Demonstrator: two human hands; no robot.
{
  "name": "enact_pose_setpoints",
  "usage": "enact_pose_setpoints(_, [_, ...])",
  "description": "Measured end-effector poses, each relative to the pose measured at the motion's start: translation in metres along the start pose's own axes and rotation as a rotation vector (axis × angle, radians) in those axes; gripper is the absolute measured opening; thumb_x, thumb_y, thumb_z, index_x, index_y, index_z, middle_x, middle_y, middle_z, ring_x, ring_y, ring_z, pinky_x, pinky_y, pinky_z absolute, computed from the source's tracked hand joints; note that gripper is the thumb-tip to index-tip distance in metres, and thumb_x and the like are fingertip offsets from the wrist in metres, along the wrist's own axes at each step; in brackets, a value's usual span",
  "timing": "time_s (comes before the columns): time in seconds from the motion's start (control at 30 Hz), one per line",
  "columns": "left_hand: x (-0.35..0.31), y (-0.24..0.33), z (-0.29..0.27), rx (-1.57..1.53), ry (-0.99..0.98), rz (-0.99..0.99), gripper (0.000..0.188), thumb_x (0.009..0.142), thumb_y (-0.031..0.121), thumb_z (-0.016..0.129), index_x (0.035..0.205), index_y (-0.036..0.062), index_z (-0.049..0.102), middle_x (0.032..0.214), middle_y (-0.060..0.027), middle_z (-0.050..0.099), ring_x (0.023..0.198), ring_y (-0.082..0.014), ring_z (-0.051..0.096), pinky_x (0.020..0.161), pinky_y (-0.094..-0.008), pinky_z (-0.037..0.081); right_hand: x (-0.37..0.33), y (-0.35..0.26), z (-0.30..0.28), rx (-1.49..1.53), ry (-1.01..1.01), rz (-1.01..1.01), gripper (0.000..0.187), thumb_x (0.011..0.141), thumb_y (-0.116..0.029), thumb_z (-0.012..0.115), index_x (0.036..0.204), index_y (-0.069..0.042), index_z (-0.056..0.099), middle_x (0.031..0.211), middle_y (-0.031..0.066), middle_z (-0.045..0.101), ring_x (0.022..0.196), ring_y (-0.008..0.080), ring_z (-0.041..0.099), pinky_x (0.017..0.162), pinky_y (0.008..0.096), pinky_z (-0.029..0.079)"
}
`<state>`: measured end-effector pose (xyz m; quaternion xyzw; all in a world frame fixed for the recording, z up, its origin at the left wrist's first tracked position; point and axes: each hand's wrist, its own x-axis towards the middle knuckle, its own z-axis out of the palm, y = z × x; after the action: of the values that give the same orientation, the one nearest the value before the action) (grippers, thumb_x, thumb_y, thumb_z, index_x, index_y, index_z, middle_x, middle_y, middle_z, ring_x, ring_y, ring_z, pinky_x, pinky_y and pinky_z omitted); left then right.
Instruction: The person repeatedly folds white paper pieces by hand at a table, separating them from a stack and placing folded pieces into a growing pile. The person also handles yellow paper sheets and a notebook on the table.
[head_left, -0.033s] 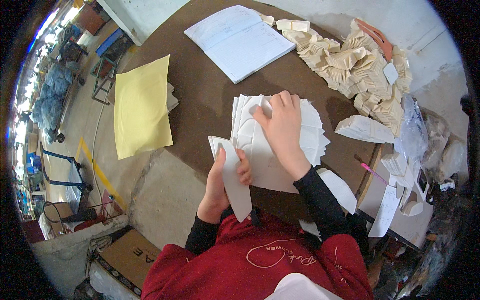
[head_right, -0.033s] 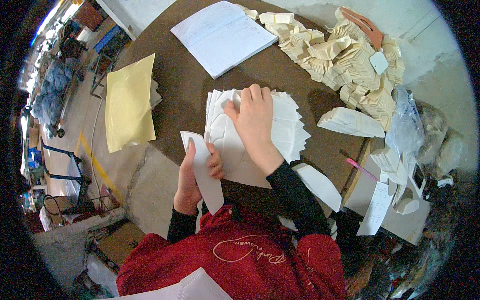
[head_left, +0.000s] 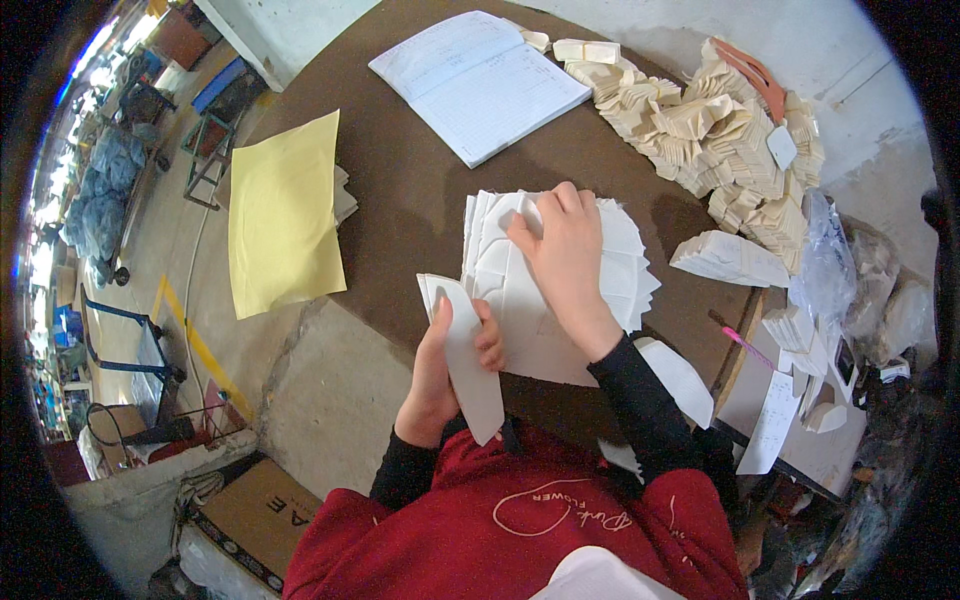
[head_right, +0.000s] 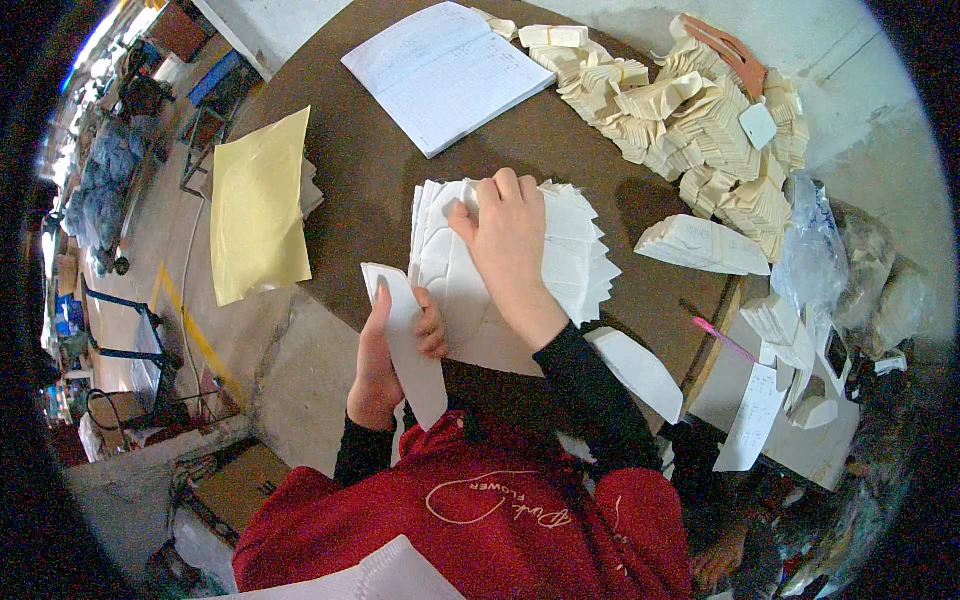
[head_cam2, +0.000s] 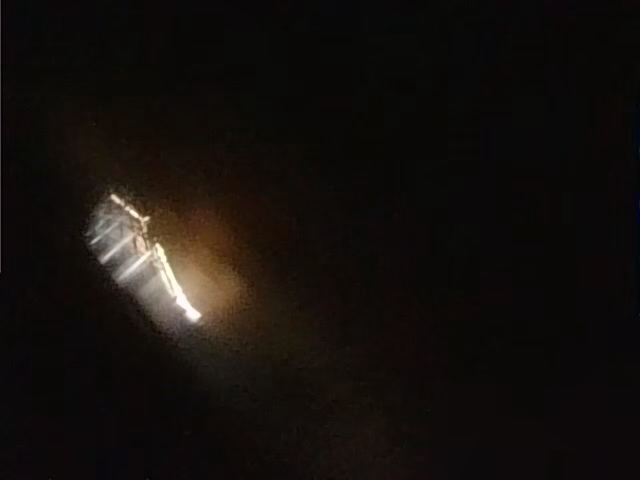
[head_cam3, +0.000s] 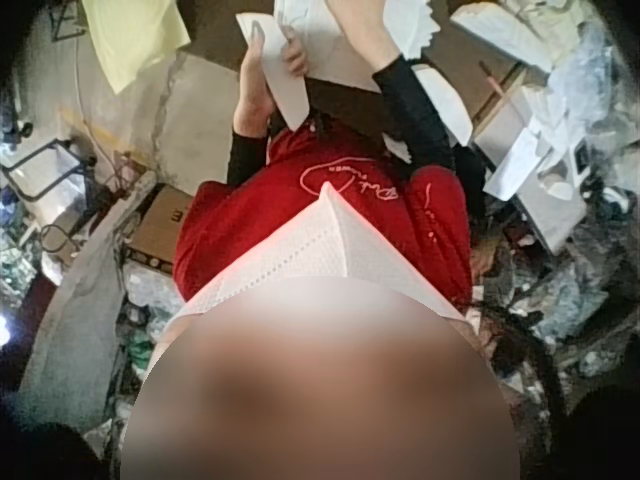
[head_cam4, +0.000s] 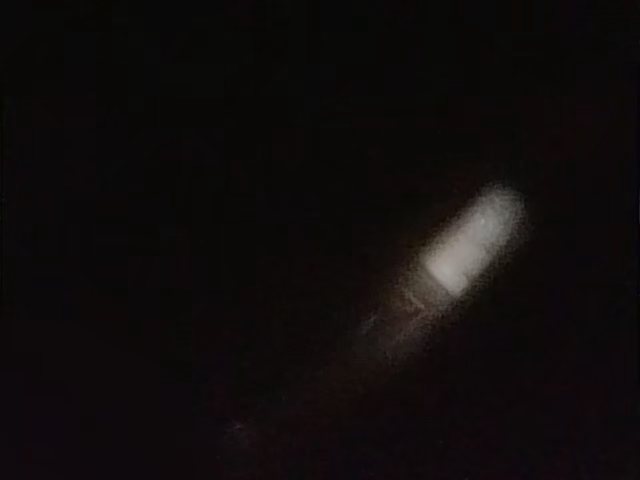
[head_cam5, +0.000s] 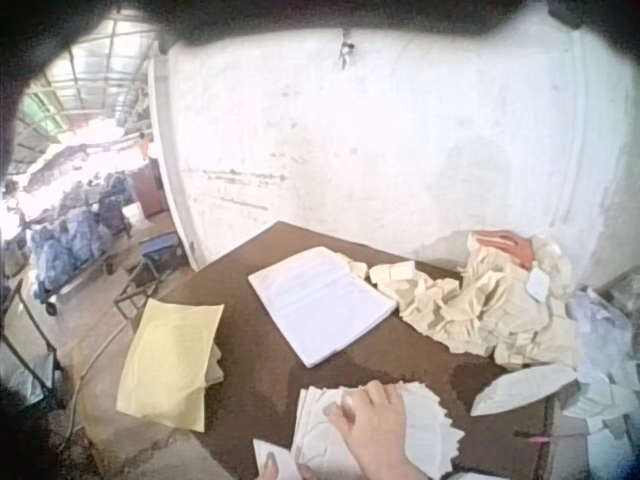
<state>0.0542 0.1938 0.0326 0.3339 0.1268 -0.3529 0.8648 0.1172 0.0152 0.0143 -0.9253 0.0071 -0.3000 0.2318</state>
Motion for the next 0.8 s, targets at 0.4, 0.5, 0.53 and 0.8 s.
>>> enact_pose_setpoints(0.4, [0.008,0.001,-0.017,-0.129,-0.119,-0.005,0.050,0.098,0.056,0.036,0.103,0.0088,0.049,0.072,0.0003,0.037,0.061,-0.0118,0.037,0.059,-0.0265,0.035,-0.008,-0.004,-0.011,0.161,-0.181,-0.285,0.011,0.084,-0.011,0.064,0.088,-0.006,0.055,0.093,0.0077,0.057,0.088,0.0268,0.058,0.088,0.0415,0.045])
enact_pose_setpoints(0.5, [0.004,0.001,-0.019,-0.166,-0.135,0.008,0.050,0.098,0.057,0.036,0.102,0.0083,0.048,0.072,0.0000,0.037,0.060,-0.0120,0.037,0.059,-0.0263,0.035,-0.016,0.009,-0.028,0.571,-0.381,0.317,0.016,0.084,0.001,0.065,0.088,-0.004,0.050,0.099,0.0060,0.061,0.090,0.0174,0.066,0.102,0.0396,0.042])
enact_pose_setpoints(0.53, [0.002,0.001,-0.019,-0.152,-0.126,0.014,0.051,0.098,0.057,0.036,0.106,0.0078,0.049,0.072,-0.0004,0.038,0.061,-0.0121,0.038,0.059,-0.0265,0.035,-0.019,0.012,-0.033,0.732,-0.368,0.299,0.018,0.083,0.003,0.065,0.089,-0.005,0.050,0.099,0.0052,0.062,0.092,0.0159,0.066,0.104,0.0400,0.040])
enact_pose_setpoints(0.8, [-0.003,0.003,-0.009,0.020,-0.156,0.105,0.064,0.097,0.055,0.040,0.134,0.0029,0.045,0.079,-0.0048,0.052,0.062,-0.0125,0.042,0.062,-0.0273,0.036,-0.026,0.016,-0.052,0.485,-0.228,-0.038,0.025,0.079,0.001,0.069,0.098,-0.009,0.057,0.099,0.0039,0.072,0.098,0.0170,0.068,0.115,0.0472,0.026])
